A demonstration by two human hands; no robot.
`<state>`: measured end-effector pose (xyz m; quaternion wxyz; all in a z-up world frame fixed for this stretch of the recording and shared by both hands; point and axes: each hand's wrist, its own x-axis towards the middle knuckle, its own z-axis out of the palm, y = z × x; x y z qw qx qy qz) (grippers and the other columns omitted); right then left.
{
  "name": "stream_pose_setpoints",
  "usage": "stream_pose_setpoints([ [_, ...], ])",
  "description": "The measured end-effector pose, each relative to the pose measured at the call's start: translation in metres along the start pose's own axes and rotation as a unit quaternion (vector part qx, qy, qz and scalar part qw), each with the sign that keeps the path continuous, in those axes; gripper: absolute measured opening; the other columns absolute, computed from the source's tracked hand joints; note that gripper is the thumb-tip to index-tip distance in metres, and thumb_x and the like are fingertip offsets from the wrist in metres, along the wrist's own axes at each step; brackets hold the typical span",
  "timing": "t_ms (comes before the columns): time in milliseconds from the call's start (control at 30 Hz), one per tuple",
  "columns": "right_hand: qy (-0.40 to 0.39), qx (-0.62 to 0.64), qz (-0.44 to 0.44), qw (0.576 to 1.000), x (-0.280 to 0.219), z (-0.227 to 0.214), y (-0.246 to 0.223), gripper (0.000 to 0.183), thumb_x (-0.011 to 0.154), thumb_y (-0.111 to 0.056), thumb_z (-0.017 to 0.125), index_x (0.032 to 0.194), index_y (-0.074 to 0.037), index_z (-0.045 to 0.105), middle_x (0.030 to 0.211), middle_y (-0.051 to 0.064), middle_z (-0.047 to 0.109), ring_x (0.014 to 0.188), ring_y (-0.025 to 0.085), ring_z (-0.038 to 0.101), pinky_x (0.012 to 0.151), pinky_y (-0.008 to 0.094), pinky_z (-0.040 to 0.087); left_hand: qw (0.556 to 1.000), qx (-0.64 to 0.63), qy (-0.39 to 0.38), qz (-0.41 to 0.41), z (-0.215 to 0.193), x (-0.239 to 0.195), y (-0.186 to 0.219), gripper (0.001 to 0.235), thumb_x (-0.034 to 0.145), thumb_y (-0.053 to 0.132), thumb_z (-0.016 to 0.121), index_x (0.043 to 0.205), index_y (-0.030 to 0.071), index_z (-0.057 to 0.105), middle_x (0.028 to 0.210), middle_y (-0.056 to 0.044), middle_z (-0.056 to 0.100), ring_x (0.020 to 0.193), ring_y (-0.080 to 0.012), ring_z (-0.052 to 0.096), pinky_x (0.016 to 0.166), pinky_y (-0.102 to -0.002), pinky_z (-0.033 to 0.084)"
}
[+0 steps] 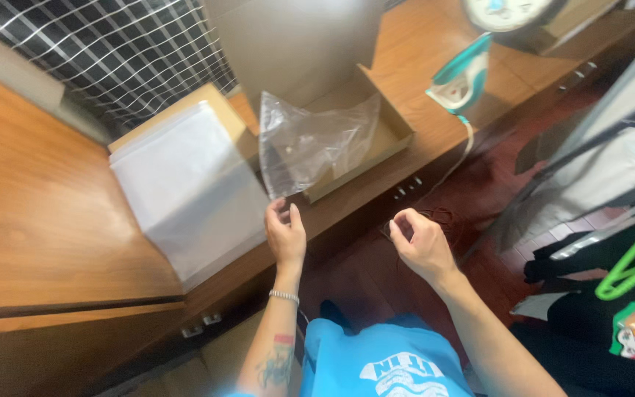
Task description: The person unpacks clothing items from cardboard boxes and plastic bags, then hangs them on a clothes rack. They handle a black t-shirt and a pair of light-colored pants, placing each on a hanger and arranging them on the rack.
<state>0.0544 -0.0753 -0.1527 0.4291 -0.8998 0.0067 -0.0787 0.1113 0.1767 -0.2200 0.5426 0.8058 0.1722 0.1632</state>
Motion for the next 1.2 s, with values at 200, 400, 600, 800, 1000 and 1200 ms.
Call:
stream_pose_setpoints([
  [200, -0.029, -0.014, -0.022, 0.999, 0.051, 0.049, 0.005, 0.013, 0.094, -0.026, 0.069, 0.093, -0.013, 0.071, 0.074, 0.010, 0.071, 0.069, 0.029, 0.069, 0.063, 0.038, 0.055, 0.979, -0.025, 0.066, -0.193, 0.034, 0.075, -0.093, 0.078, 0.087, 0.049, 0.080, 0.140, 0.001, 0.049, 0.128, -0.027, 0.062, 0.114, -0.0440, 0.066, 0.098, -0.052, 0.053],
  [400, -0.052, 0.009, -0.056, 0.997, 0.117, 0.080, 0.013, 0.012, 0.094, -0.023, 0.070, 0.094, -0.012, 0.071, 0.075, 0.010, 0.071, 0.069, 0.025, 0.070, 0.063, 0.036, 0.055, 0.990, 0.024, 0.006, -0.136, 0.062, 0.099, -0.094, 0.027, 0.083, 0.038, 0.083, 0.091, 0.013, 0.081, 0.078, -0.013, 0.075, 0.081, -0.0322, 0.074, 0.070, -0.038, 0.054],
  [600, -0.049, 0.059, -0.091, 0.993, 0.202, 0.077, 0.014, 0.011, 0.094, -0.017, 0.072, 0.099, -0.007, 0.072, 0.080, 0.015, 0.073, 0.075, 0.029, 0.072, 0.068, 0.040, 0.056, 0.977, -0.132, -0.109, 0.125, 0.002, 0.094, 0.053, 0.011, 0.086, 0.012, 0.078, 0.080, 0.006, 0.071, 0.081, -0.008, 0.076, 0.073, -0.0096, 0.060, 0.070, -0.028, 0.053],
  [800, -0.089, 0.219, -0.142, 0.961, 0.270, 0.060, -0.015, 0.027, 0.096, -0.019, 0.077, 0.118, -0.009, 0.066, 0.101, 0.007, 0.071, 0.093, 0.017, 0.067, 0.086, 0.031, 0.053, 0.897, -0.332, -0.180, 0.229, -0.061, 0.109, 0.129, 0.024, 0.083, 0.003, 0.071, 0.067, 0.008, 0.054, 0.056, -0.005, 0.058, 0.047, -0.0121, 0.047, 0.042, -0.025, 0.037],
  [1000, -0.168, 0.303, -0.290, 0.892, 0.309, 0.049, -0.081, 0.083, 0.090, -0.019, 0.081, 0.154, -0.005, 0.030, 0.153, 0.019, 0.047, 0.144, 0.028, 0.043, 0.118, 0.047, 0.033, 0.849, -0.455, -0.110, 0.245, -0.110, 0.137, 0.134, 0.047, 0.084, 0.047, 0.079, 0.068, 0.012, 0.050, 0.064, -0.003, 0.050, 0.048, -0.0066, 0.040, 0.045, -0.018, 0.030],
  [1200, -0.272, 0.446, -0.230, 0.821, 0.300, 0.059, -0.159, 0.068, 0.092, -0.010, 0.075, 0.150, -0.006, 0.040, 0.136, 0.012, 0.059, 0.120, 0.021, 0.064, 0.107, 0.043, 0.052, 0.867, -0.417, -0.115, 0.247, -0.148, 0.156, 0.194, 0.016, 0.109, 0.023, 0.051, 0.098, 0.012, 0.047, 0.076, 0.001, 0.043, 0.091, -0.0328, 0.074, 0.071, -0.053, 0.064],
])
